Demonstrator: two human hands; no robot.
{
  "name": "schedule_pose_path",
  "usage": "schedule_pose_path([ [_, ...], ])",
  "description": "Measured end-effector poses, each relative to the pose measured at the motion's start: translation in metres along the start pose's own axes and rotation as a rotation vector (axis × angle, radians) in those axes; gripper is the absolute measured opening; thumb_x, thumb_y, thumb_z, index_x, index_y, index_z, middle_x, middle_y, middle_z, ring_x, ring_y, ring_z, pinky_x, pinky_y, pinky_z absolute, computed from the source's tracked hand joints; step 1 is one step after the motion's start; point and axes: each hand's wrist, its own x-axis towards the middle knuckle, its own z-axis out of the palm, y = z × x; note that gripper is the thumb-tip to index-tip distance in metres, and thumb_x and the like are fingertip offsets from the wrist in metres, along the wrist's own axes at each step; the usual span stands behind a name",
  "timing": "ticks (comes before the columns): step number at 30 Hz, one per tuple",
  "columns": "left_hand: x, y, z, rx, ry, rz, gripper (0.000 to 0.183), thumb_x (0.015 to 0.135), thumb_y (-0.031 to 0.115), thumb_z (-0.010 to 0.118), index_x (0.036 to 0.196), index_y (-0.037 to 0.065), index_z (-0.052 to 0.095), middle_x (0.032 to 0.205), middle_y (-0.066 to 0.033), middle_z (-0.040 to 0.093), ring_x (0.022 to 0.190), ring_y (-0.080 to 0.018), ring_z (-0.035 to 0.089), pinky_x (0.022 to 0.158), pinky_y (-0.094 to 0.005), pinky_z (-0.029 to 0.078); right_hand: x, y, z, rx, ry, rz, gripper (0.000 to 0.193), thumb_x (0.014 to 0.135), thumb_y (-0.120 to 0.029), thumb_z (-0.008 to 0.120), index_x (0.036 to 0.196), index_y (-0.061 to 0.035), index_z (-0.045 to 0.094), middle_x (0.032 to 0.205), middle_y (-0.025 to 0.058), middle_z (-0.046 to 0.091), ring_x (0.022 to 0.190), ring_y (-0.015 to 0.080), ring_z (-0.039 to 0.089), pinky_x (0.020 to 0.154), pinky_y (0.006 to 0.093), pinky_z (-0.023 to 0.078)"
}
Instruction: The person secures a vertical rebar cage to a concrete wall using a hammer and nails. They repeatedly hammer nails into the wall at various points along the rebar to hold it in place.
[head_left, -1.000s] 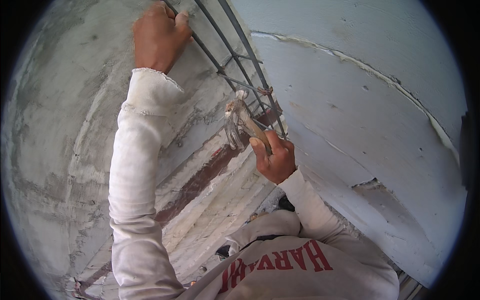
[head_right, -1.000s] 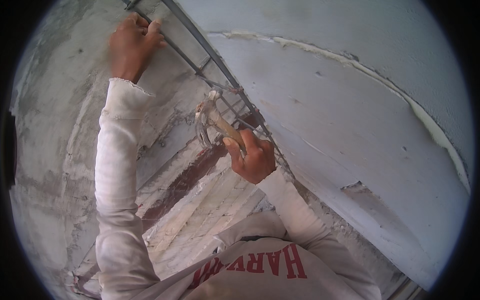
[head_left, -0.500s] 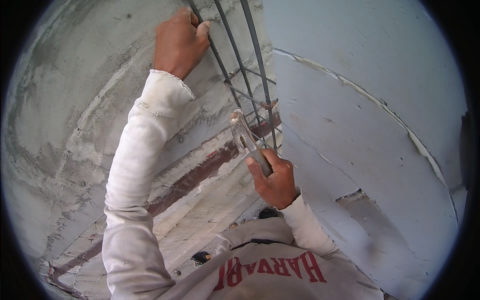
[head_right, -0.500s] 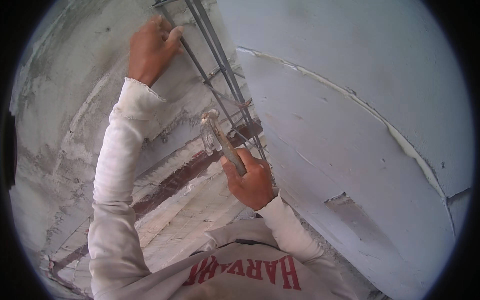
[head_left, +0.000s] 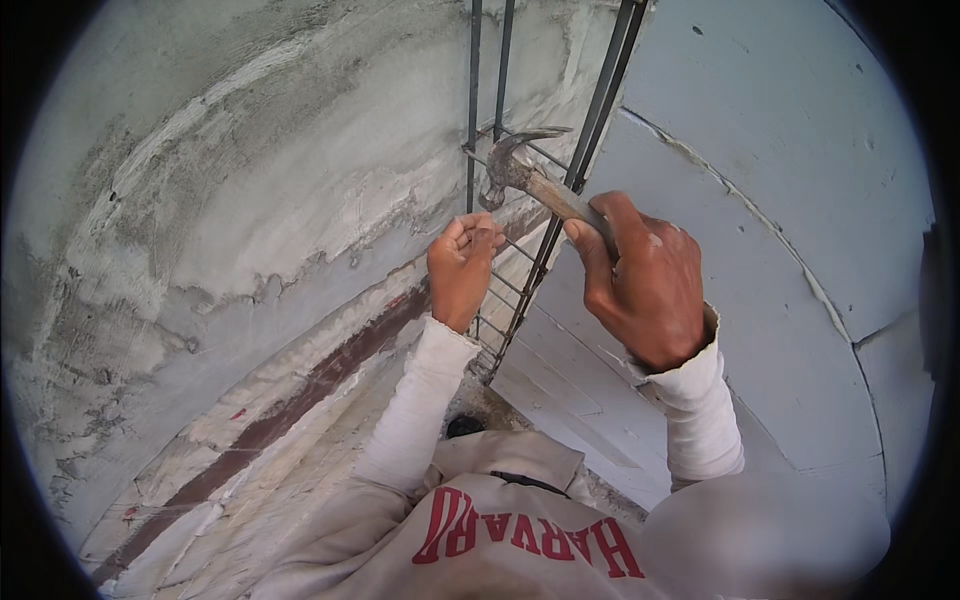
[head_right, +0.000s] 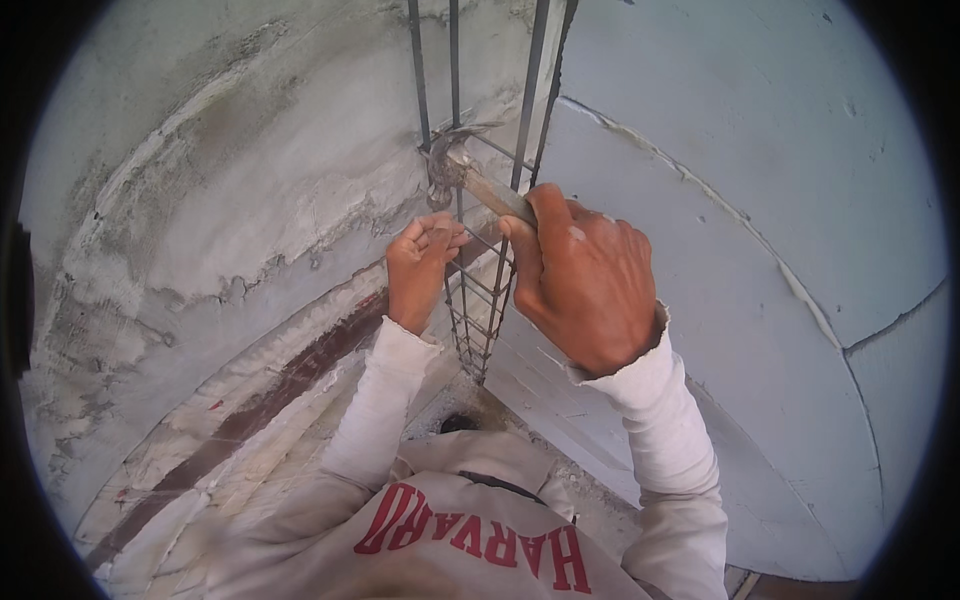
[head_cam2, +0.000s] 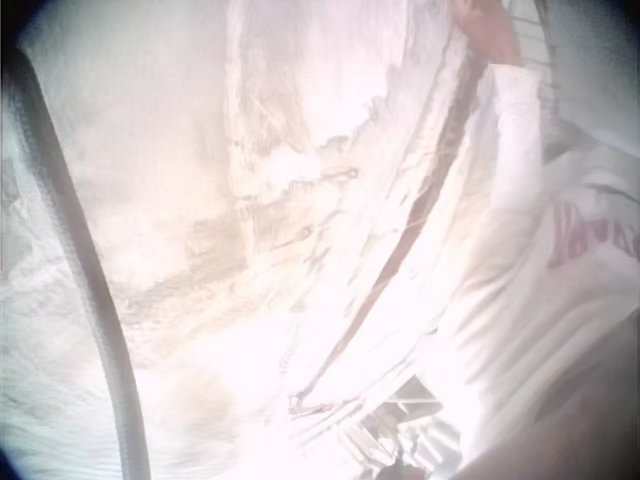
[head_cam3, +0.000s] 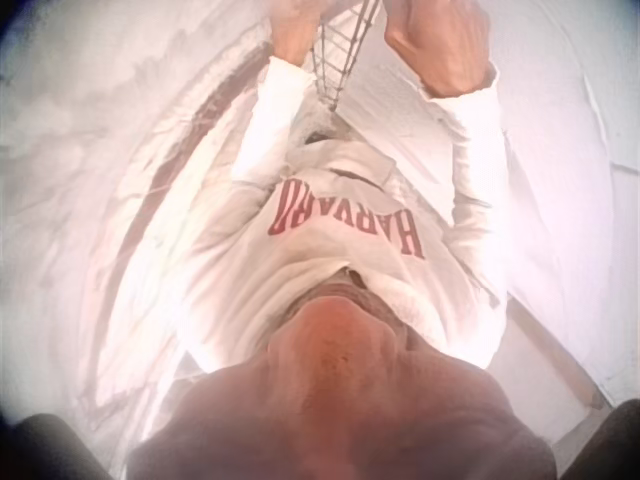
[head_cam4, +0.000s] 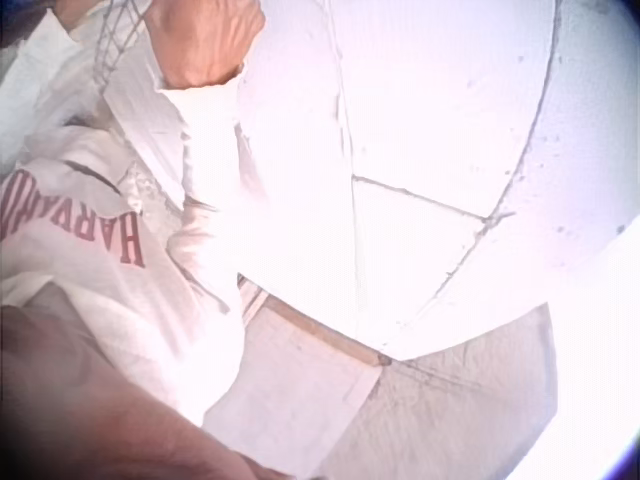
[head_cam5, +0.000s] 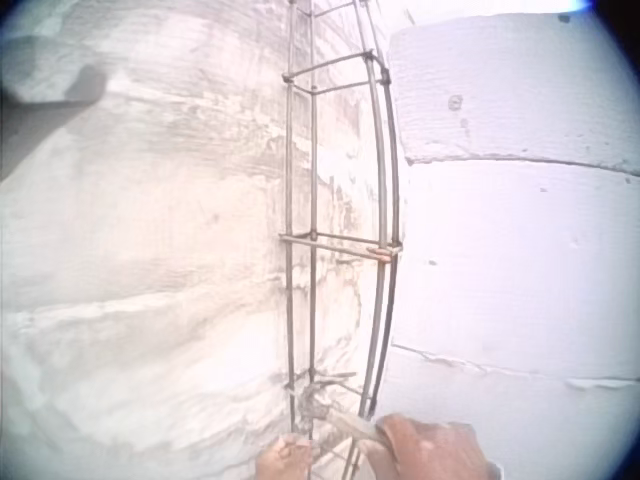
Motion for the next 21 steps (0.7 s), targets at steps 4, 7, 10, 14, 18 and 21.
schedule_pose_path([
  [4,0.016,-0.008,0.009,-0.158,-0.155,0.083,0.045,0.110,0.034,0.058,0.133,-0.004,0.063,0.128,-0.0172,0.069,0.126,-0.0229,0.063,0.110,-0.0349,0.045,0.039,-0.015,-0.014,-0.418,-0.027,-0.154,0.014,0.094,-0.015,0.071,0.097,-0.0022,0.067,0.080,0.0142,0.072,0.066,0.0342,0.071,0.054,0.0415,0.052],
  [7,0.024,0.002,0.009,-0.311,-0.233,-0.006,0.065,0.112,0.042,0.050,0.152,-0.009,0.043,0.151,-0.0219,0.054,0.145,-0.0275,0.048,0.122,-0.0408,0.033,0.070,-0.031,-0.018,-0.687,-0.008,-0.235,0.009,0.086,-0.010,0.073,0.094,-0.0056,0.075,0.079,0.0116,0.074,0.070,0.0290,0.074,0.058,0.0398,0.056],
  [10,0.032,0.008,0.009,-0.470,-0.325,-0.054,0.076,0.111,0.052,0.045,0.158,-0.007,0.032,0.162,-0.0200,0.041,0.155,-0.0299,0.034,0.128,-0.0440,0.020,0.100,-0.061,-0.036,-0.877,-0.156,-0.279,0.011,0.084,-0.007,0.072,0.090,-0.0100,0.080,0.080,0.0120,0.076,0.077,0.0274,0.076,0.063,0.0406,0.059],
  [14,0.038,0.006,0.018,-0.648,-0.352,-0.103,0.080,0.109,0.057,0.045,0.160,-0.003,0.030,0.162,-0.0174,0.041,0.154,-0.0289,0.032,0.128,-0.0448,0.016,0.142,-0.075,-0.043,-1.048,-0.353,-0.287,0.014,0.072,-0.002,0.083,0.084,-0.0042,0.078,0.079,0.0123,0.076,0.068,0.0276,0.074,0.064,0.0366,0.058],
  [18,0.048,0.010,0.023,-0.744,-0.324,-0.158,0.074,0.109,0.053,0.047,0.158,0.000,0.033,0.159,-0.0137,0.044,0.150,-0.0260,0.036,0.127,-0.0433,0.020,0.155,-0.063,-0.020,-1.028,-0.324,-0.550,0.019,0.067,-0.007,0.086,0.085,-0.0033,0.079,0.081,0.0123,0.077,0.073,0.0282,0.076,0.067,0.0370,0.061],
  [21,0.054,0.010,0.024,-0.749,-0.259,-0.218,0.068,0.110,0.047,0.050,0.157,0.001,0.036,0.156,-0.0114,0.047,0.146,-0.0252,0.041,0.125,-0.0426,0.024,0.163,-0.072,0.006,-1.047,-0.474,-0.444,0.023,0.065,-0.014,0.088,0.083,-0.0034,0.078,0.080,0.0121,0.077,0.076,0.0295,0.077,0.069,0.0369,0.062],
])
